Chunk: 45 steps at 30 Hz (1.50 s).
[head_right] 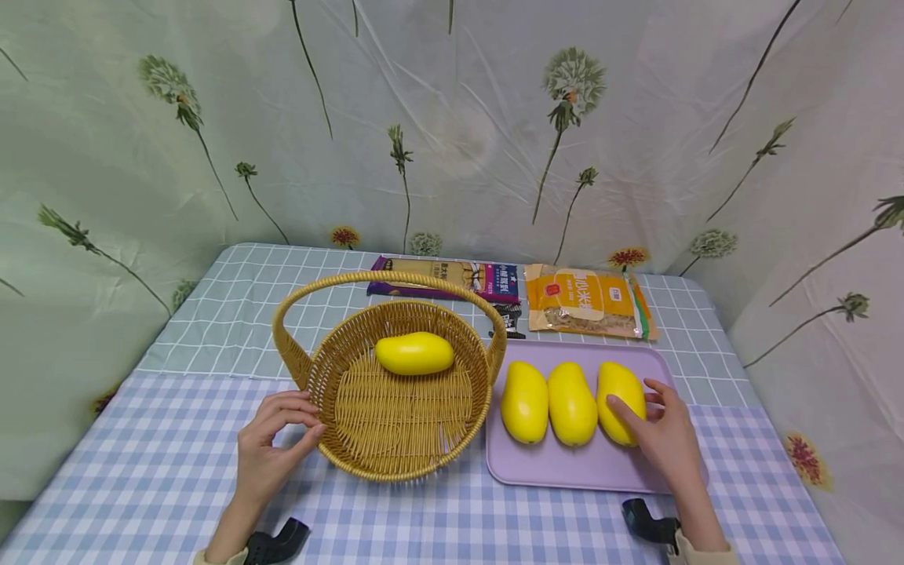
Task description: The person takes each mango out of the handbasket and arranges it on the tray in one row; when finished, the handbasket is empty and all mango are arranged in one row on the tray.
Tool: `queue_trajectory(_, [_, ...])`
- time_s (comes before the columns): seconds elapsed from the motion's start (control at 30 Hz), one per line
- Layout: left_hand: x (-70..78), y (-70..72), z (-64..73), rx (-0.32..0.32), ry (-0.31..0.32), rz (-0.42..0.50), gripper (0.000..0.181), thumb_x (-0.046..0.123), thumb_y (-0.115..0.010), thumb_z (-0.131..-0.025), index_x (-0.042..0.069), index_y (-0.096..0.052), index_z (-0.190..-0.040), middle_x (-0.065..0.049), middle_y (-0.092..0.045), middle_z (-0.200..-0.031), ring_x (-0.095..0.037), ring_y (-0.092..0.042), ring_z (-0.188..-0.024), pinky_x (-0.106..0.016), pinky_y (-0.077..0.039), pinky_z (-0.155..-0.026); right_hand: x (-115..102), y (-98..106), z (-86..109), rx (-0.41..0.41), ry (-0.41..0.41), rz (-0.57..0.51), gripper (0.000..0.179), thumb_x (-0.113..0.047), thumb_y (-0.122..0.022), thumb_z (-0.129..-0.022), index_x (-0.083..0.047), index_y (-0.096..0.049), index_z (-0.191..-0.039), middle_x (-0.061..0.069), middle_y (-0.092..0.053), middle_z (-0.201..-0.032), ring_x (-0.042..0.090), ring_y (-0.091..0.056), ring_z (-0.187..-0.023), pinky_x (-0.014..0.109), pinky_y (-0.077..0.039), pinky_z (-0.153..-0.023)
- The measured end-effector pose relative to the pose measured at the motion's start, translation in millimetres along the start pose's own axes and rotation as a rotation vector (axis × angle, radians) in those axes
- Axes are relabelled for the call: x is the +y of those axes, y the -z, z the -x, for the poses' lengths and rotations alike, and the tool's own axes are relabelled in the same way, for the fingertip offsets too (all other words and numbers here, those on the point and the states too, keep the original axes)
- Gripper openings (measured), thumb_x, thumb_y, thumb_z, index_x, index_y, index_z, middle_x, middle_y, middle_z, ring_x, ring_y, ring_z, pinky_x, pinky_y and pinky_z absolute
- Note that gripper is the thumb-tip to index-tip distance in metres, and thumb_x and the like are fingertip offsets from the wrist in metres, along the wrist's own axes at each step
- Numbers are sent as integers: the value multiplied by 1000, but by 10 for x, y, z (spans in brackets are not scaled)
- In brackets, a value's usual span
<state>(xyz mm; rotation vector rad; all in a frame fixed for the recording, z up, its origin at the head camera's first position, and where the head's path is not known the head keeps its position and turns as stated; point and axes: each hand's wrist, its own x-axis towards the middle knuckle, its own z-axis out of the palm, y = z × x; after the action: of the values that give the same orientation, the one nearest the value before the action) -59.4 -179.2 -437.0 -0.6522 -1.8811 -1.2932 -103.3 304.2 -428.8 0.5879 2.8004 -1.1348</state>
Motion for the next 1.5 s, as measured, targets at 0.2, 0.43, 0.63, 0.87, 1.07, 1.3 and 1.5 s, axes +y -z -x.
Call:
queue_trajectory(0.2, [0, 0, -4, 1, 2, -2, 14, 10, -78, -78, 4, -66, -73, -14, -64, -85, -32, -56, -92, -29, -44, -91, 154, -54, -80, 108, 72, 8, 82, -53, -61, -86, 2, -35, -141, 27, -39, -133, 43, -37, -115, 61, -38, -93])
queue_trajectory(0.43, [5, -5, -12, 2, 1, -5, 14, 11, -77, -79, 4, -66, -73, -14, -64, -84, -32, -56, -92, -28, -44, -91, 324, -143, -188, 277, 227, 40, 62, -50, -61, -88, -7, -53, -131, 13, -51, -127, 32, -44, -111, 39, -42, -79])
queue_trajectory(0.63, [4, -5, -10, 0, 3, -1, 14, 10, -78, -78, 4, -66, -73, -15, -64, -84, -33, -56, -91, -28, -44, -91, 280, -191, -167, 306, 330, -46, 48, -40, -68, -87, -11, -60, -125, 10, -55, -123, 30, -47, -109, 37, -42, -77])
queue_trajectory(0.87, [5, -8, -5, 2, 5, -2, 14, 10, -78, -78, 4, -66, -73, -15, -64, -84, -31, -56, -92, -28, -44, -91, 48, -288, 9, 353, 463, -89, 37, -34, -71, -86, -18, -65, -119, 1, -59, -112, 18, -52, -96, 15, -40, -73])
queue_trajectory(1.07, [12, -10, -2, 4, 0, -7, 14, 10, -78, -78, 4, -66, -73, -14, -65, -85, -29, -56, -93, -28, -44, -91, -571, -186, 498, 277, 549, -193, 32, -12, -71, -86, -10, -65, -117, 4, -61, -112, 8, -52, -94, 16, -41, -77])
queue_trajectory(1.3, [22, -4, 0, 2, 9, -9, 14, 11, -78, -79, 4, -67, -74, -14, -65, -85, -30, -56, -94, -28, -44, -91, -847, -223, 703, 197, 708, -283, 34, 6, -72, -80, -4, -65, -111, 4, -62, -104, 7, -54, -93, 12, -45, -79])
queue_trajectory(1.5, [36, -4, -8, -2, 15, -15, 13, 10, -78, -78, 4, -67, -74, -14, -65, -85, -30, -56, -94, -28, -44, -91, -1000, -286, 744, 99, 883, -348, 39, 14, -70, -76, -3, -65, -110, 5, -63, -105, 12, -54, -95, 15, -48, -78])
